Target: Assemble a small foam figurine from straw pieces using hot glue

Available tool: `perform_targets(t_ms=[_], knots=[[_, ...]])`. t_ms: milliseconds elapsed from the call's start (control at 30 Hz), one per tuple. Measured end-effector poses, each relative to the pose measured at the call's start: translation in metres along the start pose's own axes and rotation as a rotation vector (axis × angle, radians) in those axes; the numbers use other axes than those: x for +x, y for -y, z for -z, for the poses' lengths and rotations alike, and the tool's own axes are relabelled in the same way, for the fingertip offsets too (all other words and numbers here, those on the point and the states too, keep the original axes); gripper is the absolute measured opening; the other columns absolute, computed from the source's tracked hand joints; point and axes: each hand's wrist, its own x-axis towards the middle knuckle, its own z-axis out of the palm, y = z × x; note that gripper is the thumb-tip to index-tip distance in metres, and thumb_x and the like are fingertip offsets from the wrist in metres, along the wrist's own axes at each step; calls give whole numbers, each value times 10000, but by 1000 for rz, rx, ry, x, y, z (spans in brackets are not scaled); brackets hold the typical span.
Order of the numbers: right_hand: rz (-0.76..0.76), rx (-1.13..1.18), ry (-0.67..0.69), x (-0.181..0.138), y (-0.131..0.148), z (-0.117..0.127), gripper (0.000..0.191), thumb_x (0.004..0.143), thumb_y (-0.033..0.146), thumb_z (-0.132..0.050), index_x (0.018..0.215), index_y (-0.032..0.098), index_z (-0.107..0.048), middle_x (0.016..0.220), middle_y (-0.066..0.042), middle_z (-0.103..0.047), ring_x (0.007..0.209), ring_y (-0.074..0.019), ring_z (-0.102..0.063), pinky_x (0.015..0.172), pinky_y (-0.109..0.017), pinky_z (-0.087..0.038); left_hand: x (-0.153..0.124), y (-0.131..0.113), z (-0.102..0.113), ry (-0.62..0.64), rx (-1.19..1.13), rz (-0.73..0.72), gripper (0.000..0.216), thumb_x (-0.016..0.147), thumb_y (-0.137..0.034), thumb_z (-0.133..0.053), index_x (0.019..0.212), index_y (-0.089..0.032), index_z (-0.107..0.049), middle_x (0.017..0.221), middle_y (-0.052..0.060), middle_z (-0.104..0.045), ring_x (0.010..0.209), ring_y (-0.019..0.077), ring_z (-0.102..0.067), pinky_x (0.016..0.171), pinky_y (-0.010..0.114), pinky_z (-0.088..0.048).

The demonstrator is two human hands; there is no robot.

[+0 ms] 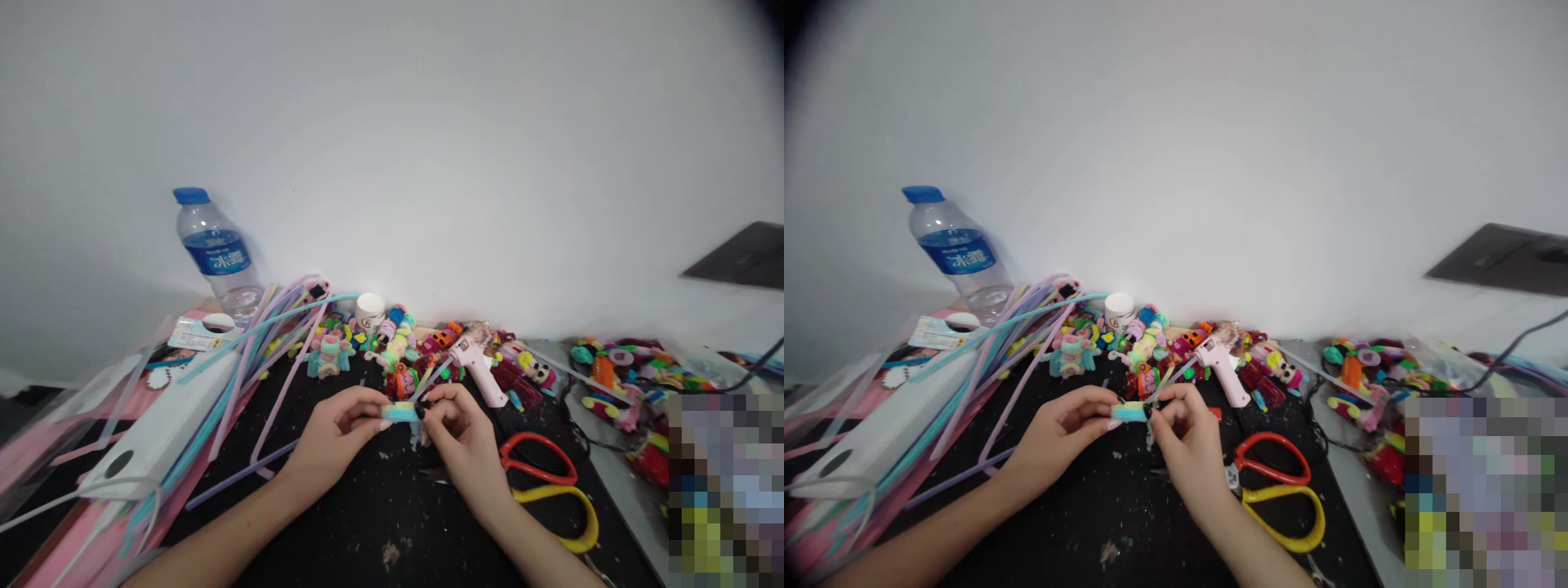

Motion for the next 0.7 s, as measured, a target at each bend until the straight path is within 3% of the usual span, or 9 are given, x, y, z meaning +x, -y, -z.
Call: perform_targets(t_ms=[200, 400, 700], knots=[[52, -28, 68, -1, -1, 2, 191, 858, 337, -528, 987, 198, -503, 618, 45, -516, 540, -93, -454, 505, -202, -349, 2, 2, 0, 62, -171, 35, 190, 728, -138, -685, 903, -185, -630, 851, 2, -696, 823, 131, -643, 756, 224, -488], [-6, 15, 166, 0, -3, 1, 189, 875, 354, -493, 975, 199, -537, 566, 57, -476, 463, -83, -418, 425, -189, -334, 0, 0, -2, 77, -245, 54, 252, 679, -112, -726, 905, -178, -636, 858, 3, -695, 835, 138, -649, 766, 223, -485], [-20, 20, 172, 1, -2, -1, 188, 831, 345, -560, 927, 183, -568, 606, 39, -505, 507, -87, -463, 444, -192, -383, 0, -2, -2, 45, -195, 11, 150, 728, -199, -696, 865, -158, -651, 872, 28, -670, 829, 156, -636, 791, 272, -497]])
